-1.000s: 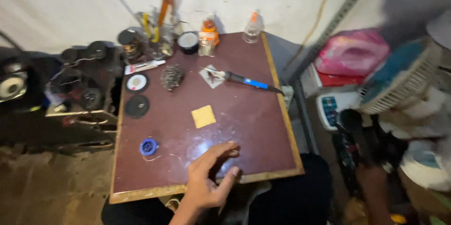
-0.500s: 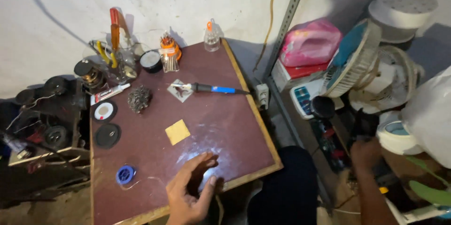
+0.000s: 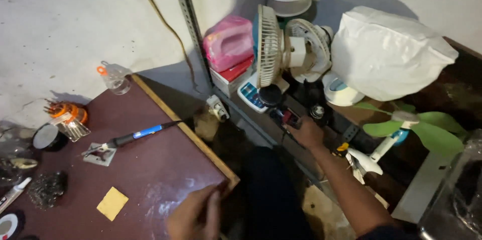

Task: The person assembles a small speaker unit by inserting it into a black plastic housing. They manipulate the speaker's wires and position the unit within the frame, then place a circular cover on the table.

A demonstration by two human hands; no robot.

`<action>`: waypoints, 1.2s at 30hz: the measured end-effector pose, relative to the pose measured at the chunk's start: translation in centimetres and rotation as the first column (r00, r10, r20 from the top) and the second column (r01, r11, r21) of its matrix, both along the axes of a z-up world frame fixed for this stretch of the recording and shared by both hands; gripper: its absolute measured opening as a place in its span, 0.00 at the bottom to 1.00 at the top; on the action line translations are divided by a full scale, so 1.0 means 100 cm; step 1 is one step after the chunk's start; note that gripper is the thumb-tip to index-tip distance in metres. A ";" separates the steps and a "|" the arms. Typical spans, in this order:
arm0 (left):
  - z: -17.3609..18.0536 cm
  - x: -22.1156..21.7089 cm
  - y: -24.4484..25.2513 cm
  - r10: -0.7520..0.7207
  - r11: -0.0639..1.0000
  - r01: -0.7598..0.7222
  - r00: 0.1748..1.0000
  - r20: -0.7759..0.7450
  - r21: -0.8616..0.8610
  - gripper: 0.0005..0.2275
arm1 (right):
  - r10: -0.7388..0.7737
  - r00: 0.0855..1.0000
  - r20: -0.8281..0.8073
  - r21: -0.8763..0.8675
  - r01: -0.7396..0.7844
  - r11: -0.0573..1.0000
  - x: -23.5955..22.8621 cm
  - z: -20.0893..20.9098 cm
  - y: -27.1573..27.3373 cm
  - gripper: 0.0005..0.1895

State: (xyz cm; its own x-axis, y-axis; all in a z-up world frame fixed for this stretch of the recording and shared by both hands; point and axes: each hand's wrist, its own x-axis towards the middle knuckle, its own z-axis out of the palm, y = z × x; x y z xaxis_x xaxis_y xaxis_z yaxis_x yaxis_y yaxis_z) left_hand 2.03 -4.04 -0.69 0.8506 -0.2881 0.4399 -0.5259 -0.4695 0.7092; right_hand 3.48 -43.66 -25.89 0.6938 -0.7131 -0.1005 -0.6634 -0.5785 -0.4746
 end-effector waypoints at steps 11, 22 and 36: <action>-0.026 0.029 -0.039 -0.231 0.972 0.233 0.968 -0.103 0.014 0.08 | 0.174 0.965 -0.196 0.037 -0.170 0.985 0.003 -0.042 0.003 0.33; -0.025 0.025 -0.028 -0.284 0.956 0.277 0.956 -0.072 -0.098 0.07 | 0.228 0.930 -0.289 -0.190 -0.289 0.938 0.001 -0.047 0.013 0.11; -0.015 0.026 -0.020 -0.289 0.949 0.264 0.946 -0.144 -0.175 0.08 | 0.237 0.938 -0.252 -0.316 -0.311 0.896 -0.049 0.045 0.034 0.23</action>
